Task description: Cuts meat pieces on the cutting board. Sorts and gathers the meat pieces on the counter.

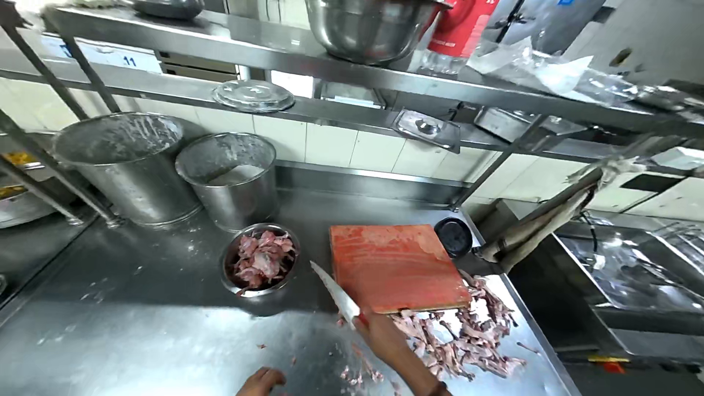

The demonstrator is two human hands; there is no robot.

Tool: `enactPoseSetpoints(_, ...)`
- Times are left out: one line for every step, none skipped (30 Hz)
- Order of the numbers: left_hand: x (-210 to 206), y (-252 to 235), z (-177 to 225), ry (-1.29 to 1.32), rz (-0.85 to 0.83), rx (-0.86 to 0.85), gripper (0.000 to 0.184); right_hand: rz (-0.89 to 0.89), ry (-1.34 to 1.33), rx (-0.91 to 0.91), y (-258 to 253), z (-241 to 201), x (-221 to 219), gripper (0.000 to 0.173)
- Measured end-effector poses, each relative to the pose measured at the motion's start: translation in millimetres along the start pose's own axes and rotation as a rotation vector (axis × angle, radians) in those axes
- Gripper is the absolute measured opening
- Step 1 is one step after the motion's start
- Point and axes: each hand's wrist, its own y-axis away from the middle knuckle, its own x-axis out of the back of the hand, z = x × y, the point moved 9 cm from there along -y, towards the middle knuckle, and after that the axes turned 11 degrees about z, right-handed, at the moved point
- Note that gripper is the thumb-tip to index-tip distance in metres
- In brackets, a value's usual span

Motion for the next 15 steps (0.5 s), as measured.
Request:
enactPoseSetpoints(2.5, -5.5, 13.1, -0.028, 0.040, -0.057, 0.032, -0.022, 0.040, 0.023, 11.8, 2.2, 5.1, 0.054)
enactPoseSetpoints(5.2, -13.4, 29.5, -0.072, 0.081, -0.114, 0.030, -0.037, 0.086, 0.043, 22.7, 3.0, 12.3, 0.052)
enactPoseSetpoints(7.6, -21.9, 48.6, -0.119, 0.114, -0.169, 0.030, -0.045, 0.151, 0.069, 32.8, 2.4, 18.8, 0.049)
enactPoseSetpoints(9.6, -30.6, 70.5, -0.156, 0.146, -0.225, 0.032, -0.048, 0.218, 0.092, 41.4, 1.1, 24.1, 0.044)
enactPoseSetpoints(10.8, -38.7, 93.9, -0.191, 0.172, -0.286, 0.036, -0.039, 0.274, 0.115, 48.5, -1.5, 29.1, 0.041)
enactPoseSetpoints(8.7, -45.8, 116.9, -0.221, 0.183, -0.354, 0.041, -0.032, 0.306, 0.128, 55.0, -4.9, 33.0, 0.039)
enactPoseSetpoints(2.0, -51.8, 136.6, -0.247, 0.184, -0.422, 0.047, -0.023, 0.320, 0.137, 61.5, -8.9, 35.8, 0.037)
enactPoseSetpoints(-10.5, -58.0, 150.3, -0.277, 0.155, -0.475, 0.052, -0.013, 0.325, 0.148, 67.8, -12.5, 37.6, 0.036)
enactPoseSetpoints(-26.7, -64.1, 158.8, -0.299, 0.095, -0.509, 0.052, 0.003, 0.326, 0.162, 73.9, -15.7, 39.6, 0.035)
enactPoseSetpoints(-43.3, -69.3, 163.1, -0.311, 0.019, -0.528, 0.047, 0.023, 0.326, 0.174, 79.6, -18.3, 42.3, 0.034)
enactPoseSetpoints(-57.8, -72.9, 164.9, -0.317, -0.039, -0.546, 0.038, 0.040, 0.323, 0.185, 85.2, -20.2, 44.6, 0.032)
enactPoseSetpoints(-68.7, -74.9, 165.9, -0.319, -0.070, -0.571, 0.031, 0.043, 0.326, 0.192, 90.8, -21.4, 46.4, 0.032)
enactPoseSetpoints(-76.7, -75.8, 166.6, -0.318, -0.090, -0.596, 0.029, 0.031, 0.334, 0.191, 96.0, -21.3, 47.5, 0.032)
enactPoseSetpoints(-82.6, -75.6, 167.7, -0.314, -0.103, -0.622, 0.028, 0.028, 0.342, 0.190, 101.1, -19.4, 48.8, 0.032)
enactPoseSetpoints(-87.2, -74.6, 167.6, -0.310, -0.106, -0.649, 0.027, 0.031, 0.343, 0.188, 106.0, -16.3, 49.3, 0.031)
